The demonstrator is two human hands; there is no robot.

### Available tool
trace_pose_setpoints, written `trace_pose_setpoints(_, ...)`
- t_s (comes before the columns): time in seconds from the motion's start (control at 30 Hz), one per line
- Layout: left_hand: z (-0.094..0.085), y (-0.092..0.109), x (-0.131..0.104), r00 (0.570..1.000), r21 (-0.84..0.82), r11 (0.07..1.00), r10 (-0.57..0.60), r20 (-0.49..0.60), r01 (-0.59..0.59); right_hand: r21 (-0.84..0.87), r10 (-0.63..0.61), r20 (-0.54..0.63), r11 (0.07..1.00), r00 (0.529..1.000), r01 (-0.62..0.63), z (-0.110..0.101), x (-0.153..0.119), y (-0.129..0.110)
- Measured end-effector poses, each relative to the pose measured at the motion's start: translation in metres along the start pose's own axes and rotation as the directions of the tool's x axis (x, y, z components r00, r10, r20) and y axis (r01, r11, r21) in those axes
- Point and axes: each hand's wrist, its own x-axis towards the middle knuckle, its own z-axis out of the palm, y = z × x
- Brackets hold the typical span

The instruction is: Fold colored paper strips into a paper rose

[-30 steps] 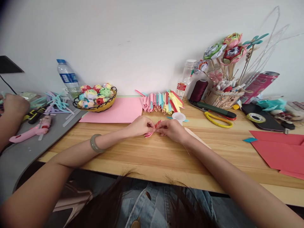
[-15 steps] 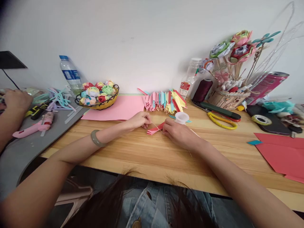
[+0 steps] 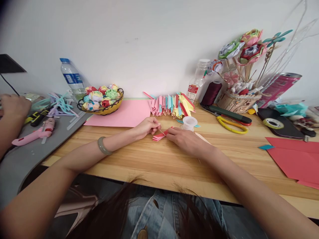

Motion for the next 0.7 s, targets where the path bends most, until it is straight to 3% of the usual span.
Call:
trace_pose_setpoints(0.17, 0.0, -0.003, 0.0, 1.0, 0.021, 1.0, 0.021, -0.016, -0.021, 0.013, -0.082, -0.017, 0.997, 0.996, 0.082, -0.002, 0.0, 0.002)
trace_pose_setpoints(0.33, -0.002, -0.003, 0.002, 0.992, 0.072, 0.991, 0.11, 0.067, -0.115, 0.073, -0.032, -0.032, 0.997, 0.999, 0.034, -0.007, -0.002, -0.001)
trace_pose_setpoints(0.4, -0.002, 0.001, 0.0, 0.975, 0.221, 0.952, 0.189, 0.116, -0.211, 0.112, 0.012, -0.069, 0.994, 0.998, -0.004, -0.018, -0.006, -0.002)
trace_pose_setpoints(0.47, -0.001, 0.005, -0.004, 0.937, 0.447, 0.826, 0.337, 0.095, -0.342, 0.129, 0.081, -0.2, 0.99, 0.976, -0.056, -0.033, -0.014, 0.002)
trace_pose_setpoints(0.53, 0.001, 0.01, -0.008, 0.898, 0.634, 0.674, 0.434, 0.075, -0.379, 0.143, 0.178, -0.361, 0.98, 0.915, -0.135, -0.049, -0.027, 0.015)
trace_pose_setpoints(0.6, 0.002, 0.012, -0.011, 0.906, 0.746, 0.576, 0.415, 0.086, -0.335, 0.134, 0.388, -0.449, 0.92, 0.805, -0.369, -0.061, -0.045, 0.037)
trace_pose_setpoints(0.7, 0.005, 0.012, -0.013, 0.941, 0.836, 0.493, 0.329, 0.077, -0.241, -0.021, 0.732, -0.334, 0.624, 0.594, -0.781, -0.067, -0.072, 0.078)
